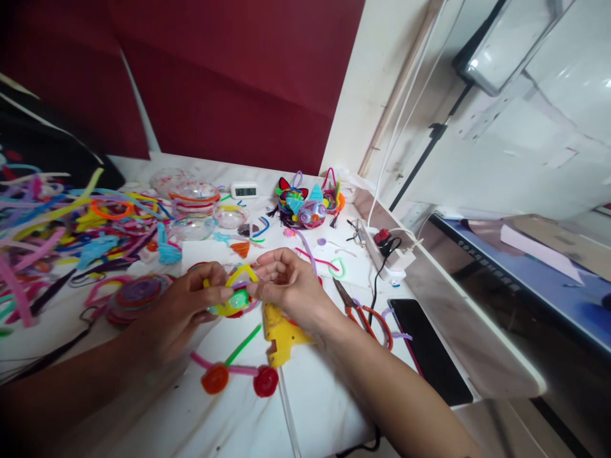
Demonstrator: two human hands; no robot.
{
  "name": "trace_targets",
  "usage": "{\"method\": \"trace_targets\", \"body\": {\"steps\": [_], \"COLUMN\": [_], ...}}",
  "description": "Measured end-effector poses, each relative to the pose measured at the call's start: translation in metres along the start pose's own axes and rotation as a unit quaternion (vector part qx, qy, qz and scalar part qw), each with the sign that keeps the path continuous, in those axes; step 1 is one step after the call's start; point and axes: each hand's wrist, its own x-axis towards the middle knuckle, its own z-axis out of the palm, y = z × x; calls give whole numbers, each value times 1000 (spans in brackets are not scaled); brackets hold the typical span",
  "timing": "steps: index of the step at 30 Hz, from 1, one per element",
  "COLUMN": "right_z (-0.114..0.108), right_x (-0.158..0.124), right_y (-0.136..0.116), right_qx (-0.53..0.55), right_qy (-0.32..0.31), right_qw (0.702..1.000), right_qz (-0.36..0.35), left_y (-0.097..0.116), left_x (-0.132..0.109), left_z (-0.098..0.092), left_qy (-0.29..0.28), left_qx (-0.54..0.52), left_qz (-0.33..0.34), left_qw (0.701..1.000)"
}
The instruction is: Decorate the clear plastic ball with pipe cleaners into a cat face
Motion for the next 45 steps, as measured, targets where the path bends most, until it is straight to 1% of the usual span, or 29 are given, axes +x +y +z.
{"method": "trace_targets", "body": {"steps": [6, 10, 15, 19, 22, 26, 33, 45], "right_z": [-2, -2, -4, -8, -12, -16, -19, -16], "right_x": [4, 5, 4, 5, 6, 6, 3, 1], "right_y": [4, 4, 7, 13, 17, 19, 18, 16], "right_qx": [36, 49, 78, 86, 88, 91, 78, 76], "right_qy": [-4, -13, -32, -40, -39, -45, -38, -43], "right_qw": [998, 997, 994, 994, 994, 993, 995, 995], "right_qz": [51, 66, 63, 59, 57, 54, 47, 40], "left_y": [-1, -1, 0, 0, 0, -3, -8, -15], "left_x": [1, 1, 0, -1, -1, 0, 0, 2], "left_z": [0, 0, 2, 5, 5, 3, 2, 0], "left_qy": [-9, -15, -18, -11, -26, -43, -47, -58], "left_qx": [2, 6, 6, 3, -14, -31, -48, -31], "left_qz": [-2, -7, -16, -45, -60, -59, -56, -47], "left_qw": [1000, 1000, 1000, 999, 998, 997, 996, 997]}}
